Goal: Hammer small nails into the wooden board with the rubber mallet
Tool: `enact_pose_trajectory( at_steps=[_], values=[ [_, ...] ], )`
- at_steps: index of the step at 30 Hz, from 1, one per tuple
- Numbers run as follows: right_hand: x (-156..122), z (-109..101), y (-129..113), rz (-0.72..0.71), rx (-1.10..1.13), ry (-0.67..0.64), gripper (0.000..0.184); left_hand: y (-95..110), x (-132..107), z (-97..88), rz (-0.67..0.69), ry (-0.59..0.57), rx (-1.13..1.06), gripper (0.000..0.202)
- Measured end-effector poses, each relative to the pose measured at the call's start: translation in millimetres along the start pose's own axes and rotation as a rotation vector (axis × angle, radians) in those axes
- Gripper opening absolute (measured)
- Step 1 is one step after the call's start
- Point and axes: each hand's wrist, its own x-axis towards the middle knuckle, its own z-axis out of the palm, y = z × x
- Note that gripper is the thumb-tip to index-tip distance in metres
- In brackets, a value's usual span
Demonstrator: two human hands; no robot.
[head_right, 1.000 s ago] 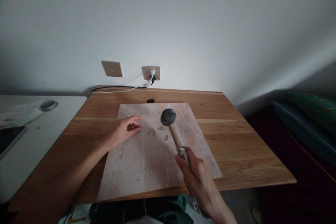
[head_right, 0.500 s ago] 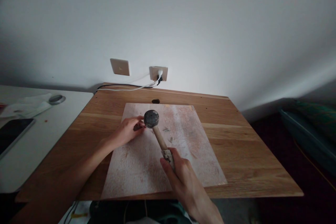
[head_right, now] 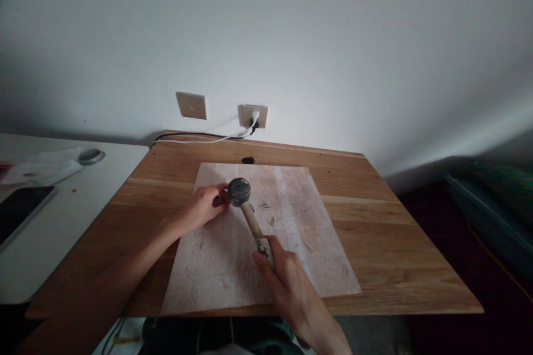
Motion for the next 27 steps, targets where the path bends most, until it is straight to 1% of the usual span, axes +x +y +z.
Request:
enact_pose_trajectory(
  at_steps=[3, 5, 12, 16, 21, 24, 27],
  values=[
    [-1.3, 0.7, 3.2, 0.022, 0.015, 0.003, 0.044, 0.0, 0.0, -0.1, 0.003, 0.007, -0.001, 0.043],
    [-1.8, 0.9, 4.6, 0.039, 0.041, -0.005, 0.047, 0.5, 0.0, -0.5, -0.002, 0.007, -0.001, 0.043],
    [-1.2, 1.0, 2.6, 0.056, 0.132, -0.025, 0.048, -2.9, -0.9, 0.7, 0.016, 0.008, -0.041, 0.028],
    [-0.6, -0.2, 0.6, 0.057, 0.149, -0.034, 0.048, -7.0, -1.6, 2.7, 0.029, 0.014, -0.046, 0.035],
    [-5.0, 1.3, 2.2, 0.077, 0.155, -0.052, 0.051, -5.9, -1.1, 1.8, 0.032, 0.021, -0.012, 0.037],
    [-6.9, 3.0, 3.6, 0.077, 0.127, -0.016, 0.049, -4.2, -1.0, 0.6, 0.031, 0.021, 0.015, 0.042],
    [-6.2, 3.5, 4.3, 0.073, 0.125, 0.005, 0.05, -4.2, -1.5, 0.6, 0.052, 0.03, 0.042, 0.041]
  ],
)
